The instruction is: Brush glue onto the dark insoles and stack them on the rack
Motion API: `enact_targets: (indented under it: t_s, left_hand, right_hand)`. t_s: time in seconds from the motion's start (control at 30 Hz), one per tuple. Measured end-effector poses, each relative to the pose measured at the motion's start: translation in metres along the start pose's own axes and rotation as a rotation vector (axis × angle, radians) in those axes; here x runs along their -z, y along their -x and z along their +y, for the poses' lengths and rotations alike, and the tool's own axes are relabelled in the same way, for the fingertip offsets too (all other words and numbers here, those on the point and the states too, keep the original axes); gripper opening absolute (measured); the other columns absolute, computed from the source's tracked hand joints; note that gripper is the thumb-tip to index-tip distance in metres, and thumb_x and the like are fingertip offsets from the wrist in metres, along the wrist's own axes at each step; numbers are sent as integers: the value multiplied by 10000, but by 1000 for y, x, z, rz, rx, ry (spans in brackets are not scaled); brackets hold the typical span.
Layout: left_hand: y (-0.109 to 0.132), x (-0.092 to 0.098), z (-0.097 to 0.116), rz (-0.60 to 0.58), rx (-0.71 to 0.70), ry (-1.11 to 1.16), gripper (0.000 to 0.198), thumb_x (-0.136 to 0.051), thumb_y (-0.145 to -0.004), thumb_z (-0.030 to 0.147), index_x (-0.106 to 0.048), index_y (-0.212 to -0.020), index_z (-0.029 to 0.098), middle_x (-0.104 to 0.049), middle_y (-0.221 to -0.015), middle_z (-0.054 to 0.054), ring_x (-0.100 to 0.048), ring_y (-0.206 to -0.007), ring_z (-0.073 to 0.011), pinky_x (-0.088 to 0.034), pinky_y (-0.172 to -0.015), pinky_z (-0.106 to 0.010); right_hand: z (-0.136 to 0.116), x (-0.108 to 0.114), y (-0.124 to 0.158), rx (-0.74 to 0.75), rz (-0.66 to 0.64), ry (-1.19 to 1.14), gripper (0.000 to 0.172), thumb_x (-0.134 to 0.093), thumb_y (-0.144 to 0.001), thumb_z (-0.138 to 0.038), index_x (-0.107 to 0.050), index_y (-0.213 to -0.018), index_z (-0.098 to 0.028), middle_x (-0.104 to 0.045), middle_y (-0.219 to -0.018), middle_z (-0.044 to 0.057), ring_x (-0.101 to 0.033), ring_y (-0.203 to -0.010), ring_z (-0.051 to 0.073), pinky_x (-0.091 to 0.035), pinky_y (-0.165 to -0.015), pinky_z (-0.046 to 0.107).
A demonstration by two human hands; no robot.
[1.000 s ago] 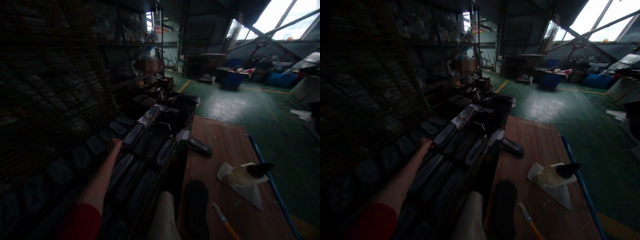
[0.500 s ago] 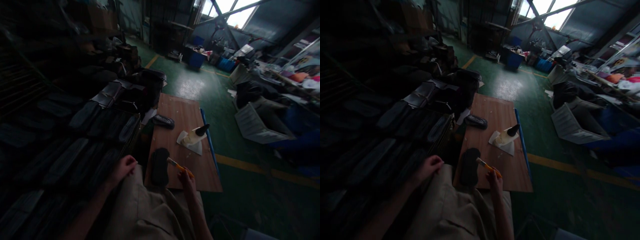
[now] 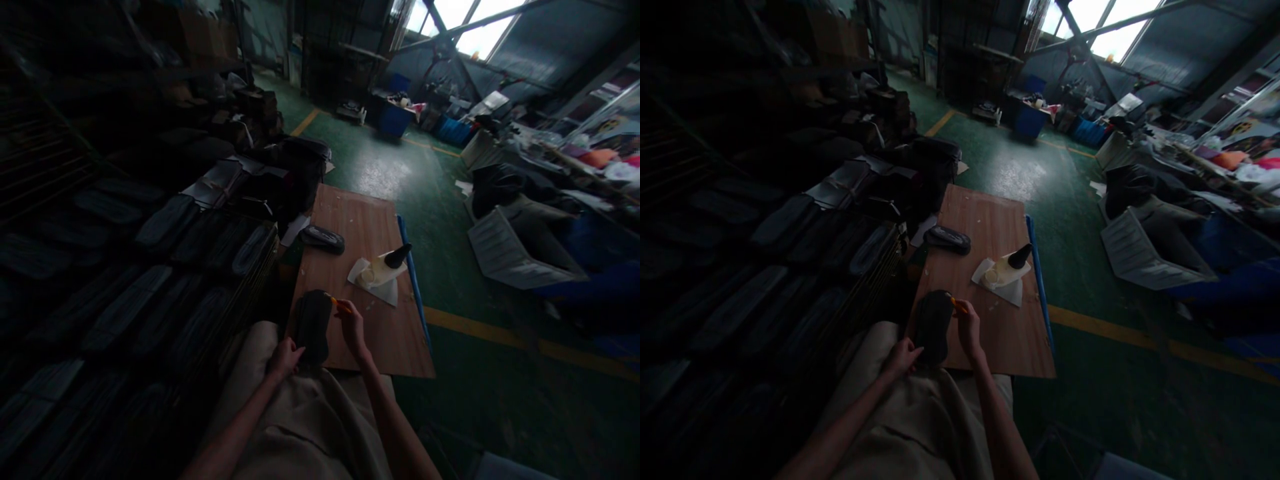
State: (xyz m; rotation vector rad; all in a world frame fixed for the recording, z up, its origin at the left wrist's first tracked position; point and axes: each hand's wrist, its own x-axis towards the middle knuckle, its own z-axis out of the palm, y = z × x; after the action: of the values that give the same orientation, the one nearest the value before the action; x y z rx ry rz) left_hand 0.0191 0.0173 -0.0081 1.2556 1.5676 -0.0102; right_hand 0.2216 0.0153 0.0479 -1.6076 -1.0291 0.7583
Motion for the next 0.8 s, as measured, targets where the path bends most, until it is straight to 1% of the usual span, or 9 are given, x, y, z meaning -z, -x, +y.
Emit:
enact_targets:
  t_s: [0.1, 0.17, 0.27, 0.37, 0.47, 0.6, 0.67, 0.73, 0.8]
  left_hand:
    - [-1, -3, -1, -40, 72, 154, 151, -518, -910, 245, -442, -786, 207, -531, -471, 65, -599, -407, -148, -400, -405, -208]
    - [-2, -3, -2, -61, 91, 189, 140, -512, -916, 238, -450, -797, 199, -553, -483, 55, -617, -422, -149, -422, -405, -203]
    - [-3, -2, -5, -69, 98, 199, 130, -507, -923, 234, -454, -813, 191, -565, -495, 52, -613, -416, -137, -432, -401, -189]
    - [-5, -4, -9, -86, 87, 225, 123, -487, -935, 234, -449, -826, 190, -567, -493, 55, -599, -394, -126, -425, -389, -180]
    - [-8, -5, -11, -93, 93, 218, 113, -486, -934, 226, -455, -833, 188, -576, -492, 52, -593, -376, -126, -426, -386, -181]
    - [-6, -3, -7, -105, 101, 211, 112, -476, -938, 227, -456, -836, 186, -570, -478, 55, -600, -377, -132, -444, -394, -189]
    - [-2, 0, -3, -113, 122, 220, 108, -466, -942, 226, -462, -843, 183, -575, -480, 54, -616, -394, -137, -465, -413, -197]
    - [1, 4, 2, -117, 151, 236, 108, -458, -946, 227, -477, -852, 178, -586, -490, 48, -628, -408, -141, -484, -432, -206]
    - [5, 6, 6, -120, 172, 267, 112, -453, -947, 224, -495, -859, 168, -595, -497, 40, -632, -414, -143, -492, -441, -212]
  right_hand:
    - [4, -4, -5, 72, -65, 159, 296, -425, -858, -262, -644, -1047, -203, -649, -1023, 68, -630, -844, 175, -524, -683, 280]
    - [5, -5, -4, 98, -110, 243, 291, -414, -876, -264, -643, -1048, -209, -645, -1015, 66, -628, -828, 174, -515, -690, 280]
    - [5, -5, 3, 87, -172, 314, 275, -416, -887, -266, -642, -1036, -214, -650, -1000, 59, -631, -785, 168, -504, -685, 278]
    - [3, -2, 10, 56, -174, 300, 268, -410, -884, -240, -630, -1035, -213, -654, -986, 50, -631, -754, 158, -498, -686, 275]
    - [0, 0, 6, 70, -156, 275, 270, -402, -884, -224, -621, -1042, -212, -646, -979, 47, -628, -771, 156, -496, -686, 266]
    - [0, -1, -9, 130, -174, 403, 273, -409, -891, -223, -635, -1043, -206, -639, -978, 57, -612, -778, 161, -476, -681, 262]
    - [0, -4, -11, 136, -189, 480, 279, -402, -897, -221, -638, -1045, -203, -639, -966, 59, -610, -772, 165, -463, -669, 262]
    - [-1, -5, -6, 131, -213, 514, 282, -396, -900, -216, -633, -1053, -204, -641, -968, 59, -613, -765, 166, -458, -661, 260]
    - [-4, -5, 5, 110, -242, 507, 281, -395, -899, -212, -627, -1056, -211, -646, -970, 54, -620, -757, 164, -461, -664, 261]
